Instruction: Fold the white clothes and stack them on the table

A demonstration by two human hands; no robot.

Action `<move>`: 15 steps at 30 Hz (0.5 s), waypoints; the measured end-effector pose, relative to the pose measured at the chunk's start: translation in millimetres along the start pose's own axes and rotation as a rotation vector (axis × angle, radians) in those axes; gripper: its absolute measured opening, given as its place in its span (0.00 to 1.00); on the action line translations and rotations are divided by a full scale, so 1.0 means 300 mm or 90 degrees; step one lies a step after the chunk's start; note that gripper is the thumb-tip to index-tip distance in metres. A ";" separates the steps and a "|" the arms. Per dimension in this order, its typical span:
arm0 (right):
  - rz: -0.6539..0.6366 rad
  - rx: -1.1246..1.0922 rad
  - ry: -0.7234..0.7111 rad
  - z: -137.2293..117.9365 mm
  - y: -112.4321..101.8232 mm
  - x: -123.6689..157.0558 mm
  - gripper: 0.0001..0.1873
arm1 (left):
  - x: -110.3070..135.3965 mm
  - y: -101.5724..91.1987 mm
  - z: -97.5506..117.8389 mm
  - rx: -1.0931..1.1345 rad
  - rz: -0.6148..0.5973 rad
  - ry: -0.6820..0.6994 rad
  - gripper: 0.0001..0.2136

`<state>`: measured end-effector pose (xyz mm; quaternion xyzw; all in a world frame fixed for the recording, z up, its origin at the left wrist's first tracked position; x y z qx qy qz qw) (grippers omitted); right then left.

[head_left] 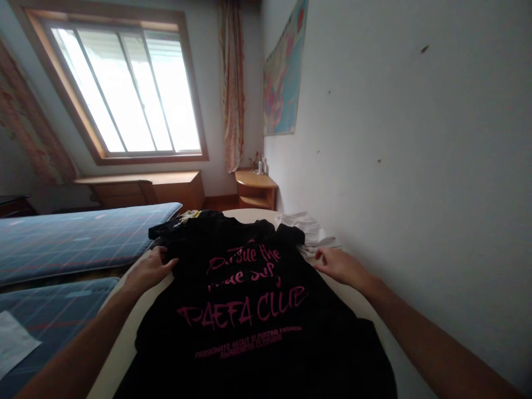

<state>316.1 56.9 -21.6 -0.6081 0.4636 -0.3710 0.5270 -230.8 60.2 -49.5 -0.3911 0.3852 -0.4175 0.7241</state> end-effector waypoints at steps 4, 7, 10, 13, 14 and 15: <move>0.180 0.062 -0.102 -0.112 -0.020 -0.151 0.28 | 0.000 0.004 0.141 -0.139 0.145 0.124 0.36; 0.215 0.130 -0.156 -0.188 0.005 -0.239 0.37 | -0.006 0.019 0.211 -0.218 0.149 0.159 0.36; 0.182 0.176 -0.169 -0.228 0.041 -0.309 0.31 | -0.039 0.023 0.240 -0.250 0.101 0.144 0.29; 0.169 0.185 -0.158 -0.233 0.026 -0.366 0.16 | -0.085 0.005 0.253 -0.223 0.057 0.127 0.17; 0.177 0.169 -0.135 -0.223 0.003 -0.384 0.14 | -0.102 -0.010 0.256 -0.194 0.058 0.115 0.16; 0.190 0.145 -0.098 -0.206 -0.027 -0.402 0.14 | -0.119 -0.029 0.258 -0.159 0.070 0.097 0.16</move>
Point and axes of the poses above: each hand's wrist, its own x-axis away from the middle knuckle, its own y-axis out of the palm, z = x × y, the point moved 4 cm from there along -x, towards the middle knuckle, and after that the axes turned 8 degrees about -y, right-handed, at the moved point
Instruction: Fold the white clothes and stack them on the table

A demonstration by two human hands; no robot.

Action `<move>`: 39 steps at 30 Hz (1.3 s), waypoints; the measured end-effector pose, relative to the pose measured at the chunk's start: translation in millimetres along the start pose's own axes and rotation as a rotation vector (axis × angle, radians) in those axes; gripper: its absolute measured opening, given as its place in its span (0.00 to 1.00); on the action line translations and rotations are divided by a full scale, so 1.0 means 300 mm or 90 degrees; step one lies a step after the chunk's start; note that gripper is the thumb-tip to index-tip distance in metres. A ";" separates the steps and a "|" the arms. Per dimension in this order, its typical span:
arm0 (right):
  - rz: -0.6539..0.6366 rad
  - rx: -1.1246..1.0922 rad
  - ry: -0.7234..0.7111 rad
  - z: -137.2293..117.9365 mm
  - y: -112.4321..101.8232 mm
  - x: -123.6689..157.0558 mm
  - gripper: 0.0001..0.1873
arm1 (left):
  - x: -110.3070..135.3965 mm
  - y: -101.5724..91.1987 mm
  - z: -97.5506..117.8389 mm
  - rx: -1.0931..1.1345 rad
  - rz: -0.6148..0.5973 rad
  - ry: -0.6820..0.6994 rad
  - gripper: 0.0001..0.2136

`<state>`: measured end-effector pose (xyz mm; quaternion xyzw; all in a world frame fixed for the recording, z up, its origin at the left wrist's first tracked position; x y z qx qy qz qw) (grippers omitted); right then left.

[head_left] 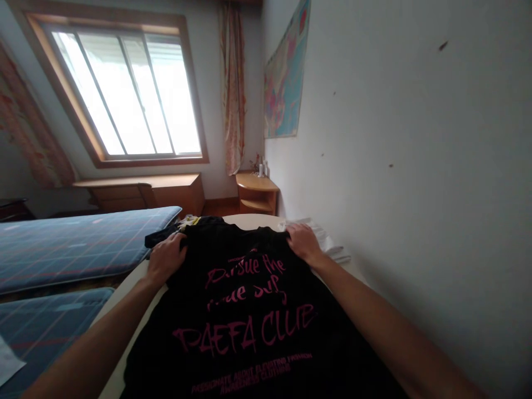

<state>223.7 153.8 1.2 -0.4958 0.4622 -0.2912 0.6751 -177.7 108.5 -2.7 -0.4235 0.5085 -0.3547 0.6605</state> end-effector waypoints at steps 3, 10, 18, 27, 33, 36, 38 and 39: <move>0.029 -0.042 0.177 0.118 -0.062 -0.062 0.18 | -0.057 -0.063 -0.026 0.103 0.071 -0.083 0.17; -0.003 -0.039 0.382 0.381 -0.044 -0.102 0.23 | -0.138 -0.068 -0.084 0.164 0.028 -0.221 0.21; -0.066 -0.054 0.357 0.414 0.090 -0.038 0.17 | -0.024 -0.040 0.105 0.049 0.252 -0.031 0.30; 0.086 0.012 0.255 0.318 0.022 -0.016 0.28 | 0.391 0.074 0.472 0.251 -0.040 0.382 0.23; 0.098 0.037 -0.021 0.115 0.001 0.118 0.16 | 0.671 0.037 0.565 0.272 -0.365 0.635 0.31; 0.009 0.048 -0.019 0.053 0.029 0.200 0.12 | 0.707 0.021 0.554 0.267 -0.427 0.640 0.38; -0.038 0.033 0.038 0.038 0.045 0.252 0.12 | 0.717 0.019 0.546 0.265 -0.436 0.643 0.40; -0.054 0.019 0.063 0.035 0.050 0.277 0.12 | 0.721 0.019 0.544 0.265 -0.437 0.646 0.40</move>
Point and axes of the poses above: each hand's wrist, its own x-axis away from the middle knuckle, its own y-axis out of the palm, z = x × y, the point moved 4 cm from there along -x, towards the middle knuckle, and after that the axes turned 8 degrees about -y, right-handed, at the moved point
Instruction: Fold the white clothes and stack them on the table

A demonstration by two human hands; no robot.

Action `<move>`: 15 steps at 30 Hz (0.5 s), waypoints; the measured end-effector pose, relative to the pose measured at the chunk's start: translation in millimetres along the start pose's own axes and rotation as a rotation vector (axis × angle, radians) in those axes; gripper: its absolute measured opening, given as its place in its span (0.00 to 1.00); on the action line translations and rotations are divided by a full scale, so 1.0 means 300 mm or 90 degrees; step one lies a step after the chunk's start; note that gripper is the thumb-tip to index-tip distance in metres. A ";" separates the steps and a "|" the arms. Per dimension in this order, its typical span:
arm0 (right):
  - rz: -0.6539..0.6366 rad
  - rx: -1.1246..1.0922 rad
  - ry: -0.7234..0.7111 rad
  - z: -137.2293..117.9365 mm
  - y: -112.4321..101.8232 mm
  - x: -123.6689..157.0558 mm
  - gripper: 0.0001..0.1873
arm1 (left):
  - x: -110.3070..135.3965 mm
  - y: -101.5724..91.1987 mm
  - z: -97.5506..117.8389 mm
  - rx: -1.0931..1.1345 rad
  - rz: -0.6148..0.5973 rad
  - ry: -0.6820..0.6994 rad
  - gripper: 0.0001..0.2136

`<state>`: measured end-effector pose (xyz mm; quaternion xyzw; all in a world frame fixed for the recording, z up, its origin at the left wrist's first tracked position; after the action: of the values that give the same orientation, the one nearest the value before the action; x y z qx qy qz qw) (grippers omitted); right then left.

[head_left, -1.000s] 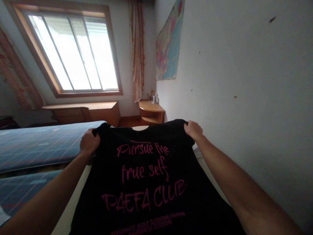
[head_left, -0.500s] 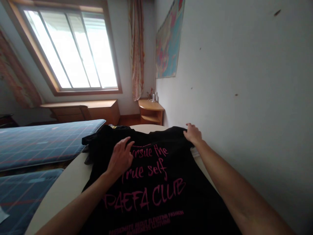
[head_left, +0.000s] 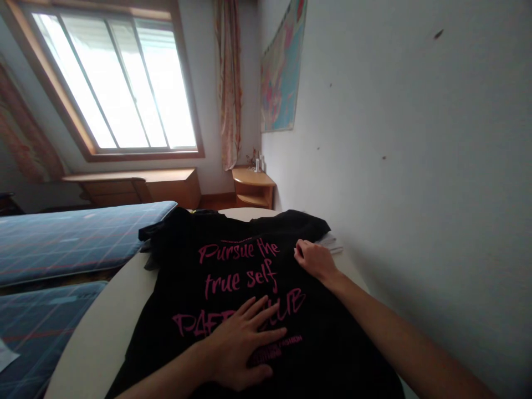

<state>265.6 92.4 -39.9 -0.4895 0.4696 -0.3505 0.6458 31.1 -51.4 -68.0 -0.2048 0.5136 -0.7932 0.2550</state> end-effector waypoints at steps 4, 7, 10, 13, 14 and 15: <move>-0.007 -0.049 0.031 -0.007 0.012 0.103 0.14 | 0.003 0.012 0.002 0.001 0.011 0.007 0.36; -0.012 -0.046 0.064 -0.002 0.018 0.182 0.16 | -0.005 -0.005 -0.039 -0.009 0.101 -0.055 0.27; -0.048 -0.011 0.135 0.028 0.022 0.242 0.18 | 0.018 -0.067 -0.143 -0.053 0.253 -0.213 0.16; -0.092 0.004 0.187 0.070 0.018 0.274 0.17 | 0.120 -0.149 -0.283 -0.180 0.324 -0.453 0.10; -0.105 0.003 0.192 0.084 0.016 0.279 0.16 | 0.175 -0.178 -0.331 -0.230 0.324 -0.553 0.09; -0.117 -0.001 0.193 0.097 0.013 0.282 0.15 | 0.236 -0.207 -0.376 -0.264 0.326 -0.637 0.09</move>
<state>319.7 25.1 -63.7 -0.4729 0.5149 -0.4773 0.5324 -102.7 6.5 -50.3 -0.4687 0.5085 -0.3971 0.6034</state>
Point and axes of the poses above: each hand's wrist, its own x-axis away from the middle knuckle, its own y-axis out of the palm, z = x × y, the point moved 4 cm from there along -x, towards the middle knuckle, and after that the axes turned 8 degrees about -y, right-handed, at the moved point
